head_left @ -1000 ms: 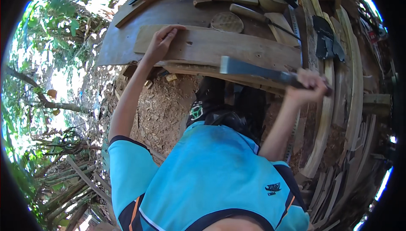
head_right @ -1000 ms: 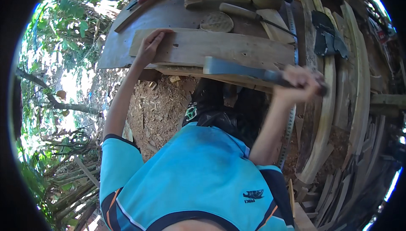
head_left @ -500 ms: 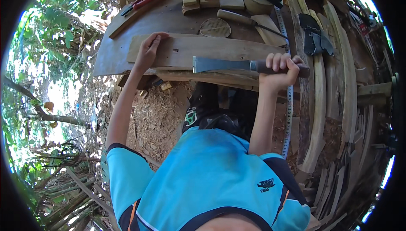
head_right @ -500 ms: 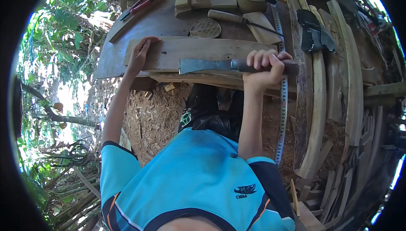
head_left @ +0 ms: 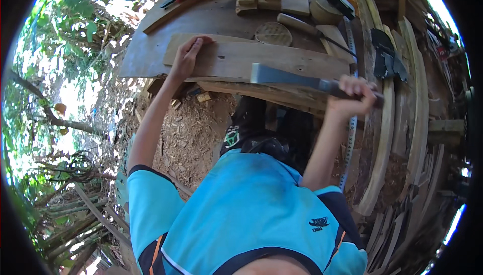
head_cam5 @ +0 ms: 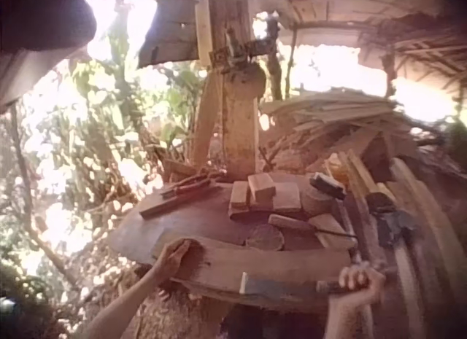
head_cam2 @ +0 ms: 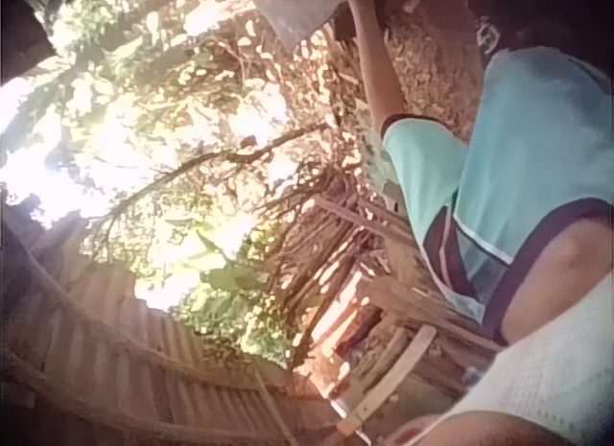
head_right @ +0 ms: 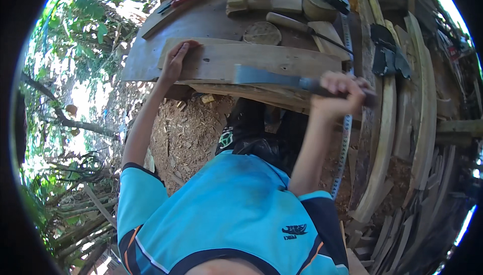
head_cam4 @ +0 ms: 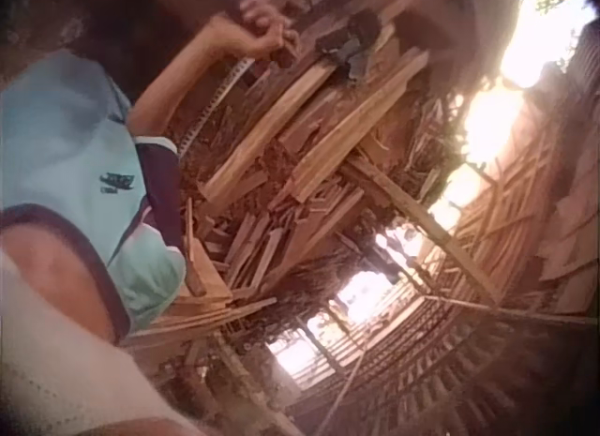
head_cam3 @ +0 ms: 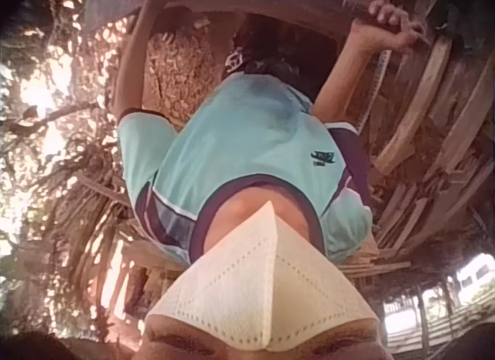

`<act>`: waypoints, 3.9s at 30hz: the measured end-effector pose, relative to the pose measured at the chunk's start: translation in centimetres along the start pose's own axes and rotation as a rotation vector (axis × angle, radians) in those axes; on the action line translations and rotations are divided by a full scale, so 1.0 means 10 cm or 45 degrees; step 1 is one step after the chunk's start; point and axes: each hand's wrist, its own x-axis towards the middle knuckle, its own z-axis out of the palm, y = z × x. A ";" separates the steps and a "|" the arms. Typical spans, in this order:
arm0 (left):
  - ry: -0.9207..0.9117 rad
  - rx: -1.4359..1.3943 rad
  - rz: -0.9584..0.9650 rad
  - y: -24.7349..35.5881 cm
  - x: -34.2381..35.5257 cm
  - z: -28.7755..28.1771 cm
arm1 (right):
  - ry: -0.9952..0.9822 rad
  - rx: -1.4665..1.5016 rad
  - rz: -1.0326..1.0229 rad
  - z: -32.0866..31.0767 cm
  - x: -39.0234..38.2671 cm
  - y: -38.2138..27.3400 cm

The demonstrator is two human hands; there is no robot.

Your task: The person carves a wooden plank using a chisel and mallet, then measures the plank with a ruler. The person also uses a hand plane to smooth the plank's surface and continues carving with the chisel and mallet.

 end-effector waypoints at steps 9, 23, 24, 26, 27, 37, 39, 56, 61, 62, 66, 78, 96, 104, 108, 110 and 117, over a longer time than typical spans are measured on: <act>-0.012 -0.133 -0.056 -0.06 -0.02 0.02 | 0.039 -0.036 0.241 0.34 -0.37 0.49; 0.001 0.025 0.035 -0.01 -0.07 0.00 | 0.791 -0.362 -0.574 -0.36 0.64 -0.52; -0.008 -0.017 0.042 -0.02 -0.06 -0.01 | 0.876 -0.415 -0.640 -0.38 0.68 -0.53; -0.023 -0.095 0.042 -0.03 -0.06 -0.01 | 0.897 -0.437 -0.691 -0.28 0.68 -0.54; -0.028 -0.092 0.031 -0.03 -0.06 -0.01 | 0.907 -0.448 -0.718 -0.24 0.69 -0.54; -0.035 -0.269 -0.031 0.02 -0.07 0.00 | 1.023 -1.243 -0.841 -0.65 0.82 -0.84; -0.046 -0.265 -0.034 0.01 -0.08 -0.01 | 0.969 -1.600 -0.740 -0.75 0.78 -0.85; -0.031 -0.211 0.020 0.01 -0.12 -0.03 | -1.199 -1.824 -0.588 0.37 0.52 0.46; -0.059 -0.325 0.024 -0.02 -0.08 -0.01 | -2.179 -1.978 -0.219 0.38 0.87 1.37; -0.062 -0.365 0.027 -0.03 -0.07 -0.01 | -2.281 -2.100 -0.137 0.37 0.91 1.49; -0.043 -0.340 0.065 -0.05 -0.07 -0.01 | -2.535 -2.458 -0.141 0.55 0.92 1.62; -0.209 0.541 0.211 0.21 -0.14 -0.05 | -0.942 -2.543 -0.306 0.19 0.22 0.25; -0.204 0.381 0.045 0.00 -0.08 -0.03 | -1.044 -2.726 -0.638 -0.08 -0.24 0.80; -0.612 0.996 0.307 0.22 -0.08 -0.11 | -0.856 -2.883 -0.539 -0.39 0.17 0.18; -0.675 1.173 0.118 0.28 -0.04 -0.05 | -1.089 -2.436 -0.365 0.02 -0.33 0.74; -0.672 1.127 0.152 0.22 0.00 -0.09 | -1.308 -2.217 -0.338 0.13 -0.46 0.89; -0.633 1.035 0.135 0.23 -0.03 -0.12 | -0.731 -2.663 -0.676 -0.30 0.11 0.17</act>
